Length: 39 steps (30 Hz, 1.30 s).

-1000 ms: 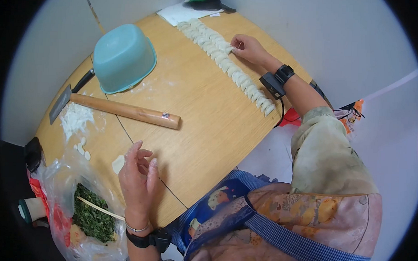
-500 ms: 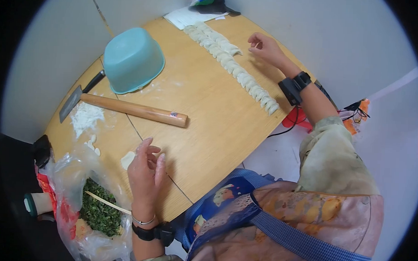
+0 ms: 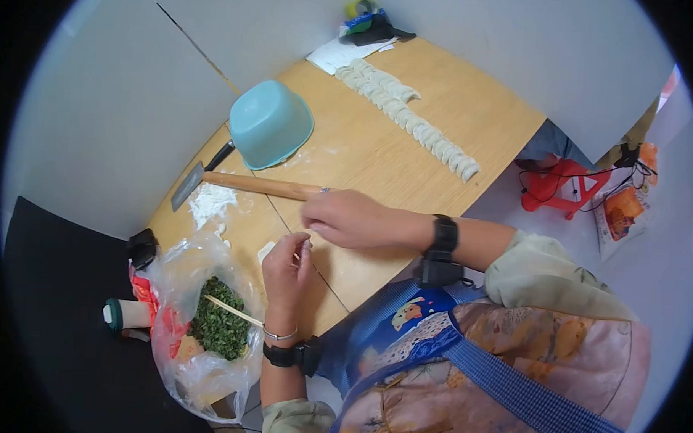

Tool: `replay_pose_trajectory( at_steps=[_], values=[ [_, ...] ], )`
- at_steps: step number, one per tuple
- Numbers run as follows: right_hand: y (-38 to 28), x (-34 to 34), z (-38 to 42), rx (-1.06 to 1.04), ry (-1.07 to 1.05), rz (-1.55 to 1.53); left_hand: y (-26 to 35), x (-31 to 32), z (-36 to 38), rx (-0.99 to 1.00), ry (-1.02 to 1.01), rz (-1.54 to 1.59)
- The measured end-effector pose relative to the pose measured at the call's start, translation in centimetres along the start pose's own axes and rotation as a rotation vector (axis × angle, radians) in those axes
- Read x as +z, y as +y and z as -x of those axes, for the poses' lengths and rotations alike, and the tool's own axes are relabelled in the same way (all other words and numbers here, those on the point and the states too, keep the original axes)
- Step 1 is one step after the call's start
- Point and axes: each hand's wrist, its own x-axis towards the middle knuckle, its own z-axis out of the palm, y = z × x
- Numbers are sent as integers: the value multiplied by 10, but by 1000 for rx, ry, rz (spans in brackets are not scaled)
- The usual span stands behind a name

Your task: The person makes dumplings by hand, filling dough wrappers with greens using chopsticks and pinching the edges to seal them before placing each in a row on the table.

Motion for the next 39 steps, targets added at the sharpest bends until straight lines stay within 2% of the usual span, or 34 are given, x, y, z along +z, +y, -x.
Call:
replay_pose_trajectory(
  at_steps=[3,5,7,10,13,15,16,19,33,39],
  values=[
    [-7,30,-26,59,-74,-43,5,-2,20,20,-36,-138],
    [-1,57,-36,-16,-53,-19,9,0,32,45,-45,-208],
    [6,77,-38,-89,-42,-1,19,6,43,-63,-19,-209],
    [13,93,-36,-135,-40,68,28,10,57,-102,30,-267],
    [20,101,-30,-213,19,159,42,24,68,-72,134,-329],
    [22,103,-29,-266,148,243,45,33,72,-84,176,-368],
    [21,102,-28,-281,128,240,45,36,75,-75,201,-408],
    [20,99,-26,-195,33,238,49,42,77,-96,257,-443],
    [23,97,-29,-70,30,179,54,52,79,-182,308,-613],
    [27,101,-29,-111,38,103,54,51,74,-200,311,-620]
  ],
)
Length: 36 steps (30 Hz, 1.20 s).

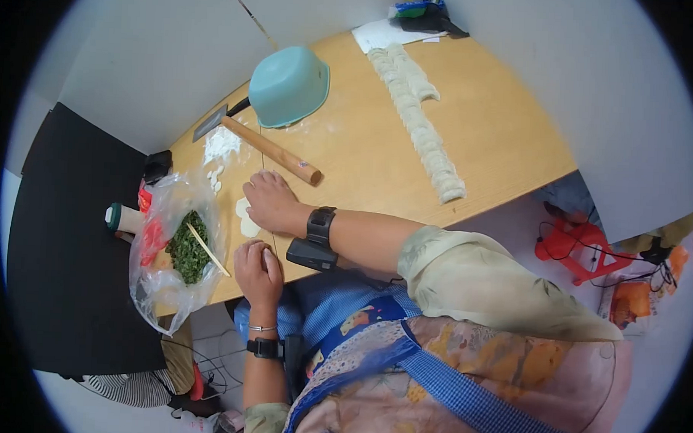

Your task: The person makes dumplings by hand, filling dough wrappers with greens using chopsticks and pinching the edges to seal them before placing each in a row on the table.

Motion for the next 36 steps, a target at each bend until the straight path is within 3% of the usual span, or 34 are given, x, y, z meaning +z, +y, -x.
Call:
replay_pose_trajectory(
  at_steps=[7,12,20,22,23,24,25,26,31,36],
  values=[
    [0,1,-6,-29,6,-13,-1,1,0,3,56,25],
    [0,-4,-7,25,-117,17,-6,0,3,22,65,15],
    [-6,1,-8,5,46,119,-16,0,11,27,88,-23],
    [14,7,-16,-104,-31,343,-18,2,12,-2,81,-10],
    [52,28,-21,-155,53,346,-21,2,16,-7,89,14],
    [8,5,-18,348,39,-265,-25,1,13,-4,107,28],
    [25,19,-20,141,211,-143,-26,-1,14,-15,107,32],
    [21,16,-17,72,233,-127,-26,-5,14,-8,106,46],
    [9,1,-19,66,-9,-68,-25,-8,13,2,100,56],
    [2,7,-21,6,-90,-74,-33,-5,17,19,86,88]
  ],
)
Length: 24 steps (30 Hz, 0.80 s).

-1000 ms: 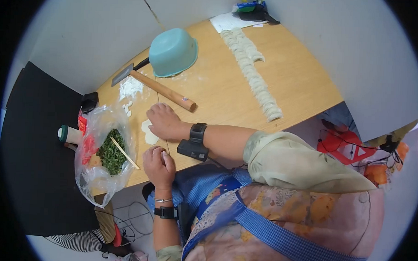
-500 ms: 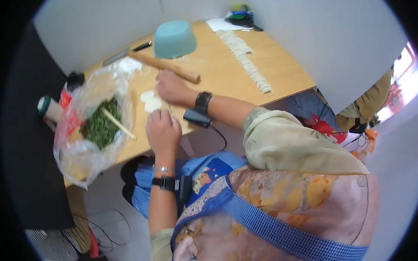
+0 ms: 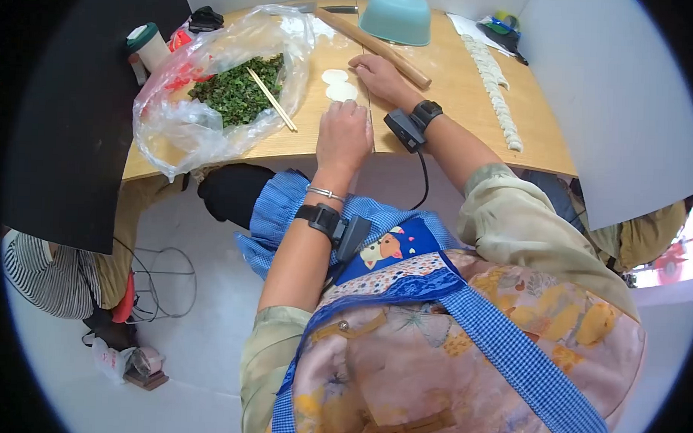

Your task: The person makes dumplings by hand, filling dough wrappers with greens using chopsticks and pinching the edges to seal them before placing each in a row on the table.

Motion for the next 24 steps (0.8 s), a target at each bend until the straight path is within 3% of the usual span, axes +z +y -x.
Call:
replay_pose_trajectory(
  at_steps=[12,16,18,20,22,24],
  values=[
    [-6,20,-26,-110,-69,135,3,-6,-2,-42,-12,189],
    [-14,22,-27,127,-120,-98,-8,-8,-2,-113,-49,441],
    [-5,22,-27,208,-44,-601,-14,-12,-8,-168,-48,524],
    [-13,9,-23,273,-108,-725,-16,-19,-16,-606,-118,888],
    [-15,2,-23,408,-170,-997,-28,-11,-18,-732,-115,1102],
    [-24,-1,-20,417,-216,-1033,-32,-16,-22,-888,-34,1268]
  ],
)
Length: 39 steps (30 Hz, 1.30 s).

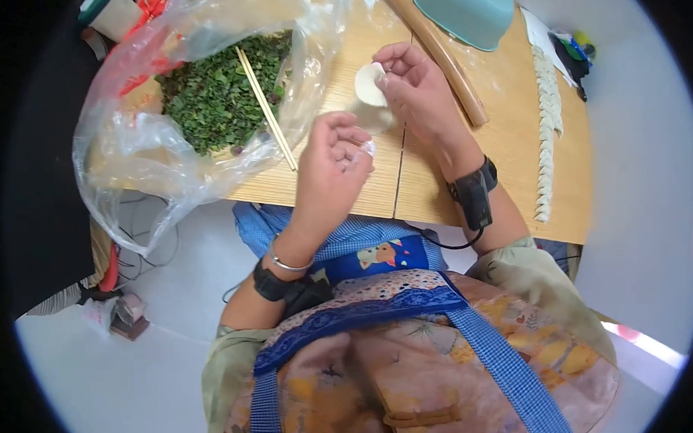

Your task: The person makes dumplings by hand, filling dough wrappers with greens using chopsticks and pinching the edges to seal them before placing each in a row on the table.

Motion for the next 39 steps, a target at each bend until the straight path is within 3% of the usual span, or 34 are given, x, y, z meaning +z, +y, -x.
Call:
replay_pose_trajectory(
  at_steps=[2,4,7,9,14,18,23,25,28,30,31,33,36,39],
  values=[
    [-7,9,7,26,-54,-46,14,2,-2,-15,25,88],
    [-16,20,13,98,-262,-26,16,-4,-5,-22,53,159],
    [-7,28,15,134,-314,-59,14,-24,-10,-17,-25,-98],
    [-1,26,15,152,-363,-79,21,-32,-8,-55,-13,-98],
    [5,23,15,221,-355,-144,20,-43,-14,-48,-55,-157],
    [-2,20,14,303,-316,-173,22,-44,-19,-91,-83,-9],
    [-3,24,18,274,-288,-145,28,-41,-21,-102,-48,68],
    [-3,29,20,258,-325,-136,28,-48,-19,-147,-104,-45],
    [-4,37,22,163,-302,88,34,-60,-10,1,31,-50],
    [-3,45,19,-317,-251,751,41,-81,-2,88,90,-60],
    [-1,50,15,-327,-279,745,52,-87,2,120,179,-42],
    [4,61,8,-815,-386,1140,65,-94,10,161,284,-26],
    [8,78,2,-980,-506,1238,71,-98,13,163,336,139],
    [10,87,-2,-957,-622,1287,67,-99,6,101,374,413]
  ],
)
